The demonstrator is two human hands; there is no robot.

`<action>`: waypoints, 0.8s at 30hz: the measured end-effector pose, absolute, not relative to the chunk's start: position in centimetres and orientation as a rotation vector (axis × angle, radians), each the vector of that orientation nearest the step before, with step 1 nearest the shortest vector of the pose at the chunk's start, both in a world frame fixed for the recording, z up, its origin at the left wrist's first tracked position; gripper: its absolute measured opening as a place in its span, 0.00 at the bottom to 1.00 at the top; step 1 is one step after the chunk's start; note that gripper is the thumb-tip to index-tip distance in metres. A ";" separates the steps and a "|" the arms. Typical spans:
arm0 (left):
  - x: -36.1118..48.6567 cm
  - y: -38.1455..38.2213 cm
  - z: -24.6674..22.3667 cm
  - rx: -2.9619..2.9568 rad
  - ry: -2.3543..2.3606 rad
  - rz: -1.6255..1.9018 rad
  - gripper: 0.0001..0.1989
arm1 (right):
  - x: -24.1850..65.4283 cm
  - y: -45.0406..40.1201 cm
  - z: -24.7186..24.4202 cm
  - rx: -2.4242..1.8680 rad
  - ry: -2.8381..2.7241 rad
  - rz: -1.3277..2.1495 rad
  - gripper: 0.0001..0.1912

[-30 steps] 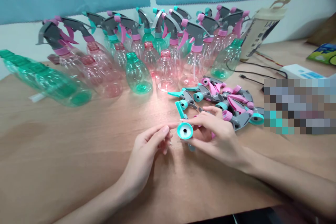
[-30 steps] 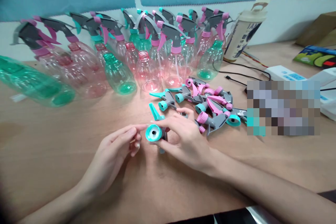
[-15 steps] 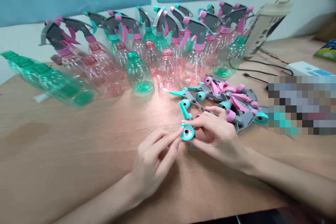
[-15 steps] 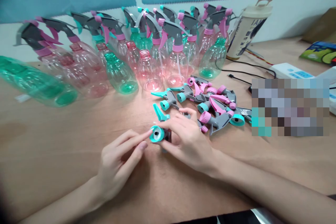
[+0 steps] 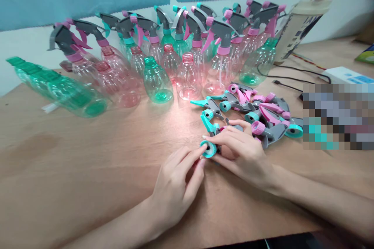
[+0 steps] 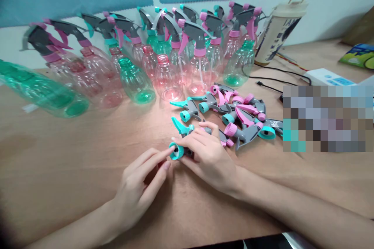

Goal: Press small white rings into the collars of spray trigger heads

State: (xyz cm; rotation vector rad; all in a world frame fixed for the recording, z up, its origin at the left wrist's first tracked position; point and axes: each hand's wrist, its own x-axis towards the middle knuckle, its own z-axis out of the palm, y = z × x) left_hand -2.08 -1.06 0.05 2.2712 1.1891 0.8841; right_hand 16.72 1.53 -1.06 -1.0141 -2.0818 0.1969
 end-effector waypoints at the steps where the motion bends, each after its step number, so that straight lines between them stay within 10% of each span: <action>1: -2.1 -1.0 0.0 2.228 1.179 0.879 0.15 | 16.7 1.5 -1.1 -1.008 -2.086 0.202 0.09; 24: -2.2 0.4 0.1 1.748 1.184 0.881 0.04 | 16.4 1.6 -1.4 -1.008 -2.096 0.398 0.08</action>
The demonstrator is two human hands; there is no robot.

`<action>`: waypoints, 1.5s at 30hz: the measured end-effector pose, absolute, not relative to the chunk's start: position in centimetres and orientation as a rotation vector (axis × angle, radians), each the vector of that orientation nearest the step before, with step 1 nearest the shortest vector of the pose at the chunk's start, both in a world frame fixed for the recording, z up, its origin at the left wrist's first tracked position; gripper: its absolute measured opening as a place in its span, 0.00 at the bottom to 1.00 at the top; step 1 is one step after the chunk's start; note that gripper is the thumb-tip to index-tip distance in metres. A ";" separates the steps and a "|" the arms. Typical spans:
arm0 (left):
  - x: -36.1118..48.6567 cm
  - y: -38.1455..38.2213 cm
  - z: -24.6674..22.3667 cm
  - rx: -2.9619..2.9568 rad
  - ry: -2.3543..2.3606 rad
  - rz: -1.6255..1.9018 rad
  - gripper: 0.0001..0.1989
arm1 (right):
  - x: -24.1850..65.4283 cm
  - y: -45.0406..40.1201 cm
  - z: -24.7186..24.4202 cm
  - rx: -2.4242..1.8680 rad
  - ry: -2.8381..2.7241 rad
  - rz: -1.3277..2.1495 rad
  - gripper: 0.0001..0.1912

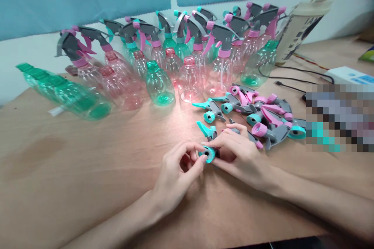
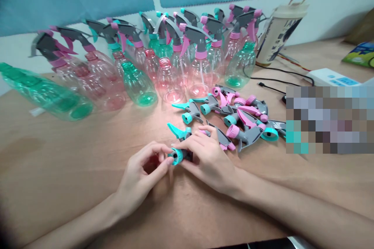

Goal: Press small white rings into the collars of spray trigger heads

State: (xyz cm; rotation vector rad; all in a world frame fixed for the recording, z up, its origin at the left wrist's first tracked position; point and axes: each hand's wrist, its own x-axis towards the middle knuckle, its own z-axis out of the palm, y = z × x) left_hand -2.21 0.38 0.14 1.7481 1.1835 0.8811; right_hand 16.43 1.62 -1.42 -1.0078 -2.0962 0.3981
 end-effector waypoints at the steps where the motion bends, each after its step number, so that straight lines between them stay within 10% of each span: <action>1: -2.2 0.4 0.1 1.736 1.188 0.871 0.03 | 16.4 1.6 -1.4 -1.000 -2.100 0.402 0.08; 45: -3.2 1.3 0.9 2.318 0.844 1.349 0.11 | 16.6 1.5 -1.3 -0.966 -2.029 0.690 0.14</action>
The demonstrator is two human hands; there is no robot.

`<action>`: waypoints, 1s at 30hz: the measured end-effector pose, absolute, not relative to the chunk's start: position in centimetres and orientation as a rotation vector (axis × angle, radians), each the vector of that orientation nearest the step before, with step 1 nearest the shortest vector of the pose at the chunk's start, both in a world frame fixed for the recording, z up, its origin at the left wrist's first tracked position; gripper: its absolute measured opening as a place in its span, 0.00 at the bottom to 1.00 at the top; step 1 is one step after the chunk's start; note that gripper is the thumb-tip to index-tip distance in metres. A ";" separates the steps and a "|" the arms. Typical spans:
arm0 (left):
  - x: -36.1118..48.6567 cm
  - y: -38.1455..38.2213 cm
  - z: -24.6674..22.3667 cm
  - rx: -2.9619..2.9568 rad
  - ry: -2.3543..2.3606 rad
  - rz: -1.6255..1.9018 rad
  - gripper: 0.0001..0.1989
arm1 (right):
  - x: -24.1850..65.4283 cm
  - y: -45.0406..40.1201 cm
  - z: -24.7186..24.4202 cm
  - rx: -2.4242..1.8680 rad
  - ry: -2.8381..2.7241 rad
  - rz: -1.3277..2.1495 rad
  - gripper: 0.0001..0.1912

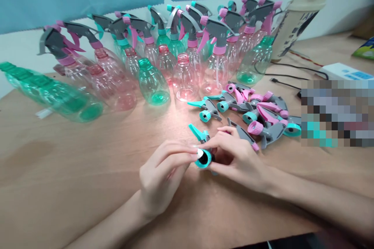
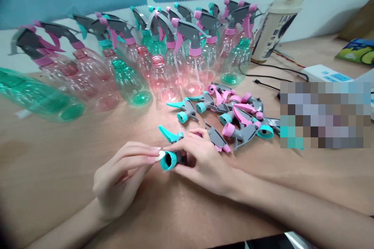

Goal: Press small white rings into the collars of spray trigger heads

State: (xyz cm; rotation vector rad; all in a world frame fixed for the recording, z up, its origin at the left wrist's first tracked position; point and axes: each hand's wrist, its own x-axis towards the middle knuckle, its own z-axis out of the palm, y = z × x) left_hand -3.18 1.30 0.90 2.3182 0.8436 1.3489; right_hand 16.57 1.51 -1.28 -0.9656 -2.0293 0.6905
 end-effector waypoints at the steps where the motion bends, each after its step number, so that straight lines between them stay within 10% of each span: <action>1: -3.2 1.2 1.1 2.327 0.832 1.345 0.11 | 16.6 1.5 -1.3 -0.970 -2.019 0.700 0.14; 30: -3.4 1.4 0.8 2.515 0.794 1.178 0.09 | 16.8 1.8 -1.2 -0.986 -1.930 0.735 0.11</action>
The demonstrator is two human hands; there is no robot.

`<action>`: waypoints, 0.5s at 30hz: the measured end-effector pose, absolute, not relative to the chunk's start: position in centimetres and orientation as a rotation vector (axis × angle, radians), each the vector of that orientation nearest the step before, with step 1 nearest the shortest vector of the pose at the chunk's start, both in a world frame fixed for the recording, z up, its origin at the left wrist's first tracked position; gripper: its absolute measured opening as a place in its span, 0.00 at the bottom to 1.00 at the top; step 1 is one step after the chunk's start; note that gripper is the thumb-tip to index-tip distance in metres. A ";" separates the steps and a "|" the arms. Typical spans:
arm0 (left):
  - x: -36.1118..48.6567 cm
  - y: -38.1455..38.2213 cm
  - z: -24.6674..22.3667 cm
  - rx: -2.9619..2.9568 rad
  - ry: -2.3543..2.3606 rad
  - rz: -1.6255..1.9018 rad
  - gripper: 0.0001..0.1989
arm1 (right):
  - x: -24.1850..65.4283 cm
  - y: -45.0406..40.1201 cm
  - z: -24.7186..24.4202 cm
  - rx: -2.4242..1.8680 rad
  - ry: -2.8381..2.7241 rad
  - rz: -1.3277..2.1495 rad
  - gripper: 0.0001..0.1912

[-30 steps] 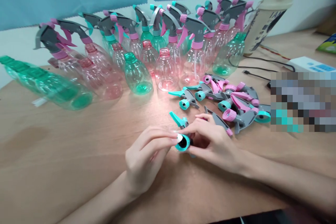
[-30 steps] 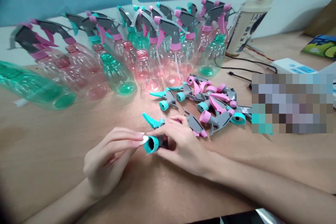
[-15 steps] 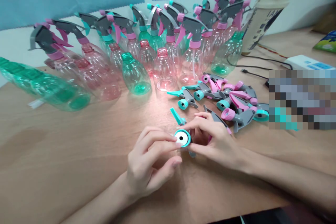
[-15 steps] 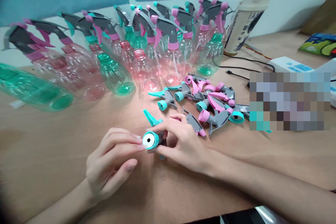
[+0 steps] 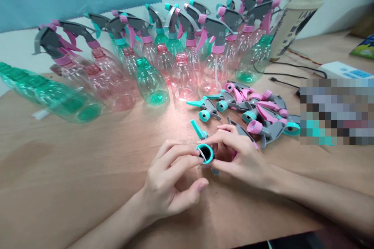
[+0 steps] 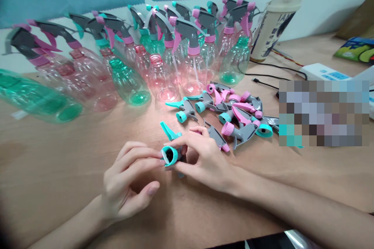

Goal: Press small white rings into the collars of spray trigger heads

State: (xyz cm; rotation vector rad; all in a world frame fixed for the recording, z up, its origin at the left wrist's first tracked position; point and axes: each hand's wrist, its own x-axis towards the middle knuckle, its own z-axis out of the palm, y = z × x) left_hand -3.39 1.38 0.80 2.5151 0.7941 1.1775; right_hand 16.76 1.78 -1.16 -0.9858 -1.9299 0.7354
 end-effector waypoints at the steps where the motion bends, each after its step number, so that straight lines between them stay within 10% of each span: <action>1: -3.3 1.4 1.0 2.523 0.789 1.183 0.08 | 16.8 1.8 -1.2 -0.991 -1.935 0.735 0.11; 15: -3.1 1.3 1.3 2.578 0.816 1.128 0.11 | 16.7 1.7 -1.1 -0.981 -1.965 0.714 0.12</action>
